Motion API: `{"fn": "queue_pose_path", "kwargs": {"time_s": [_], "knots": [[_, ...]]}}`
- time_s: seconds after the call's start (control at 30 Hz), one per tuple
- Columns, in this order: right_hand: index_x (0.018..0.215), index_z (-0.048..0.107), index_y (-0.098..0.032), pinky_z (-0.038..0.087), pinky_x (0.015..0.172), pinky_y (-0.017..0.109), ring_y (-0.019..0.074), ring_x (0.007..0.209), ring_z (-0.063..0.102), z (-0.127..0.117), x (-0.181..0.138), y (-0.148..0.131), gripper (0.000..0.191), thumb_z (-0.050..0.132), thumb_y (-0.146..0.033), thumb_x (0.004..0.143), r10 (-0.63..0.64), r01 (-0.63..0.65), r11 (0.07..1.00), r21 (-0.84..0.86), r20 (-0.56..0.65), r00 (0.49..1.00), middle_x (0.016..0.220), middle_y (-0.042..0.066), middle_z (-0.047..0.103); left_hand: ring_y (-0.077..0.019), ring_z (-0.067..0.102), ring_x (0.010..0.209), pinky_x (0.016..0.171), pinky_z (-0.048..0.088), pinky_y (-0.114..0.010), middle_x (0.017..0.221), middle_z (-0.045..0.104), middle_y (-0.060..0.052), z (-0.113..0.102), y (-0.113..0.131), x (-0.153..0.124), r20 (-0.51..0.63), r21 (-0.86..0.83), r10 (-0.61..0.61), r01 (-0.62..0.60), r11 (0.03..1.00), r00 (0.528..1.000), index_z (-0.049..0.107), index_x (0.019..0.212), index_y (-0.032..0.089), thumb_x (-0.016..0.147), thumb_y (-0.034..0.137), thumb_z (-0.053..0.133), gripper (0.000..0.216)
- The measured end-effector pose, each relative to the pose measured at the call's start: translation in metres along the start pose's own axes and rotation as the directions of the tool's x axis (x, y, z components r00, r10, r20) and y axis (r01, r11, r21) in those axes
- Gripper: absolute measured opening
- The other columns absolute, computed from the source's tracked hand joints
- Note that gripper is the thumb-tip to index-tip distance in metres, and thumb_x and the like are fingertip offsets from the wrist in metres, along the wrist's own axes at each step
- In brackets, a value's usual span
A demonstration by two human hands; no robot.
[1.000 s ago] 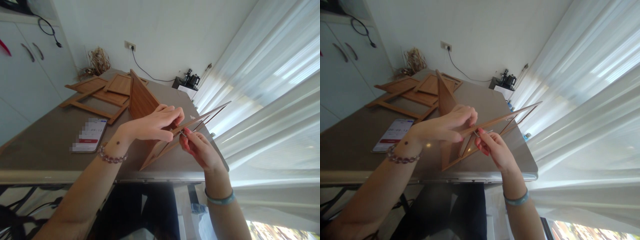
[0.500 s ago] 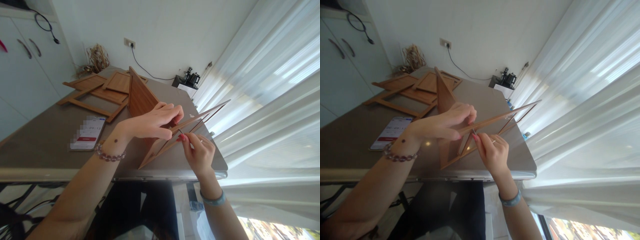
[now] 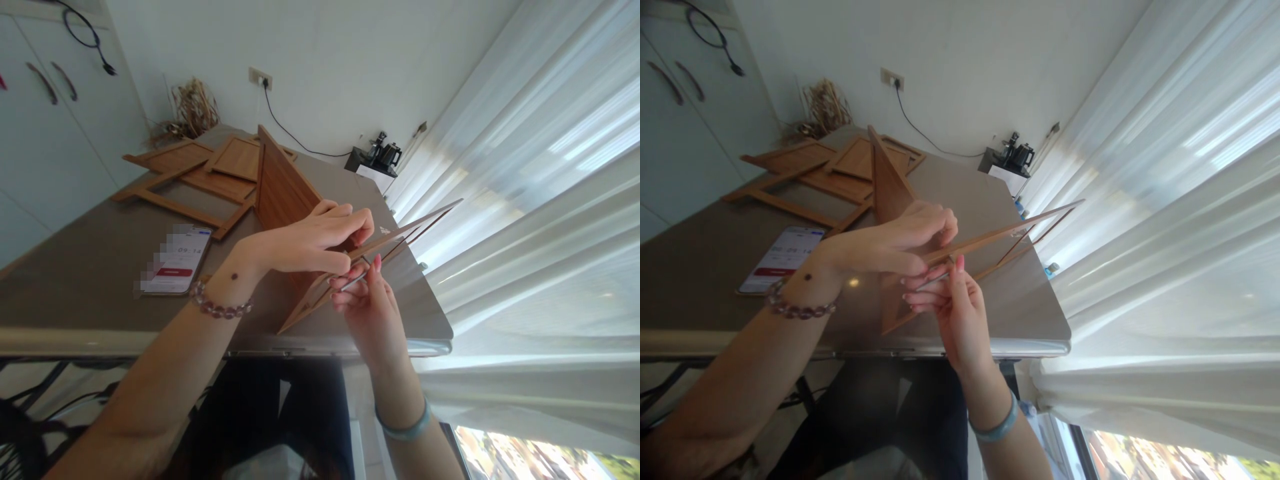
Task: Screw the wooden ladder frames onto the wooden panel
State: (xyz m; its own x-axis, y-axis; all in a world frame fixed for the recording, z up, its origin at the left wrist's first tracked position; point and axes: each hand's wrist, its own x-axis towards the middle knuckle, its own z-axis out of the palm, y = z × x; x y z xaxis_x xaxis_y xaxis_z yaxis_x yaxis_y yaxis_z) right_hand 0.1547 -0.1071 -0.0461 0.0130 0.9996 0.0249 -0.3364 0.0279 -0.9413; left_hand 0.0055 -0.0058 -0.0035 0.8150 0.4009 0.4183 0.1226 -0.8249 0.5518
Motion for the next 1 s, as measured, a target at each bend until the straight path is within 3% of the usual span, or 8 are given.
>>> {"fn": "queue_pose_path", "kwargs": {"time_s": [0.13,0.27,0.33,0.43,0.5,0.57,0.8,1.0], "knots": [[0.071,0.062,-0.019,0.053,0.049,0.022,0.0121,0.052,0.065,-0.017,0.007,0.004,0.045,0.060,-0.061,0.087,-0.183,0.165,0.943,-0.290,-0.036,0.982,0.062,0.001,0.068,-0.0175,0.037,0.083,0.088,0.031,-0.035,0.086,0.044,0.000,0.000,0.000,0.001,-0.002,-0.007,0.030,-0.030,1.000,1.000,0.036,0.088,0.021,0.075,0.027,0.049,0.019],[0.085,0.053,-0.024,0.050,0.049,0.021,0.0098,0.050,0.060,-0.023,0.009,0.004,0.024,0.066,-0.044,0.090,-0.448,0.387,0.801,-0.457,-0.029,0.894,0.059,-0.007,0.061,-0.0179,0.037,0.084,0.088,0.033,-0.035,0.087,0.044,-0.001,0.000,0.000,0.001,-0.014,-0.016,0.015,-0.015,1.000,1.000,0.035,0.087,0.022,0.075,0.023,0.051,0.020],[0.097,0.048,-0.026,0.050,0.053,0.022,0.0093,0.055,0.060,-0.023,0.010,0.006,0.023,0.069,-0.034,0.089,-0.622,0.513,0.674,-0.532,-0.033,0.782,0.066,-0.008,0.060,-0.0180,0.037,0.085,0.088,0.033,-0.035,0.088,0.044,-0.001,0.000,0.000,0.001,-0.007,-0.020,0.009,-0.009,1.000,1.000,0.035,0.087,0.022,0.075,0.022,0.051,0.020],[0.098,0.053,-0.026,0.053,0.062,0.026,0.0109,0.066,0.062,-0.026,0.014,0.010,0.020,0.070,-0.024,0.088,-0.843,0.645,0.298,-0.704,0.123,0.523,0.076,-0.004,0.062,-0.0179,0.037,0.085,0.088,0.032,-0.035,0.087,0.043,-0.001,0.000,0.001,0.001,0.000,-0.023,0.006,-0.006,1.000,1.000,0.035,0.087,0.022,0.075,0.024,0.051,0.020],[0.094,0.058,-0.024,0.055,0.064,0.028,0.0125,0.069,0.063,-0.032,0.018,0.009,0.013,0.068,-0.018,0.089,-0.865,0.670,0.033,-0.742,0.314,0.390,0.077,-0.001,0.064,-0.0175,0.037,0.084,0.088,0.032,-0.035,0.087,0.043,0.000,0.000,0.000,0.001,-0.002,-0.022,0.005,-0.005,1.000,1.000,0.035,0.086,0.022,0.075,0.025,0.052,0.020],[0.098,0.062,-0.023,0.057,0.066,0.030,0.0144,0.071,0.066,-0.041,0.020,0.006,0.014,0.065,-0.013,0.090,-0.824,0.689,-0.141,-0.711,0.470,0.316,0.079,0.001,0.068,-0.0173,0.038,0.084,0.089,0.032,-0.035,0.087,0.043,0.000,0.001,-0.001,0.000,-0.007,-0.022,0.007,-0.008,1.000,1.000,0.036,0.087,0.022,0.076,0.025,0.052,0.020],[0.129,0.058,-0.020,0.062,0.076,0.035,0.0201,0.093,0.071,-0.064,0.017,-0.009,0.046,0.065,-0.006,0.086,-0.646,0.693,-0.366,-0.621,0.706,0.292,0.102,0.009,0.074,-0.0178,0.038,0.086,0.092,0.032,-0.036,0.087,0.043,0.000,0.001,-0.001,0.000,-0.007,-0.049,0.003,-0.004,0.999,1.000,0.037,0.087,0.021,0.077,0.028,0.052,0.019],[0.115,0.062,-0.019,0.060,0.073,0.032,0.0182,0.086,0.070,-0.054,0.018,-0.022,0.036,0.071,-0.006,0.083,-0.632,0.697,-0.413,-0.586,0.736,0.244,0.095,0.007,0.074,-0.0183,0.038,0.087,0.089,0.031,-0.034,0.089,0.045,-0.001,0.001,0.000,-0.001,-0.016,-0.043,0.010,-0.010,0.999,1.000,0.037,0.089,0.022,0.078,0.030,0.052,0.020]]}}
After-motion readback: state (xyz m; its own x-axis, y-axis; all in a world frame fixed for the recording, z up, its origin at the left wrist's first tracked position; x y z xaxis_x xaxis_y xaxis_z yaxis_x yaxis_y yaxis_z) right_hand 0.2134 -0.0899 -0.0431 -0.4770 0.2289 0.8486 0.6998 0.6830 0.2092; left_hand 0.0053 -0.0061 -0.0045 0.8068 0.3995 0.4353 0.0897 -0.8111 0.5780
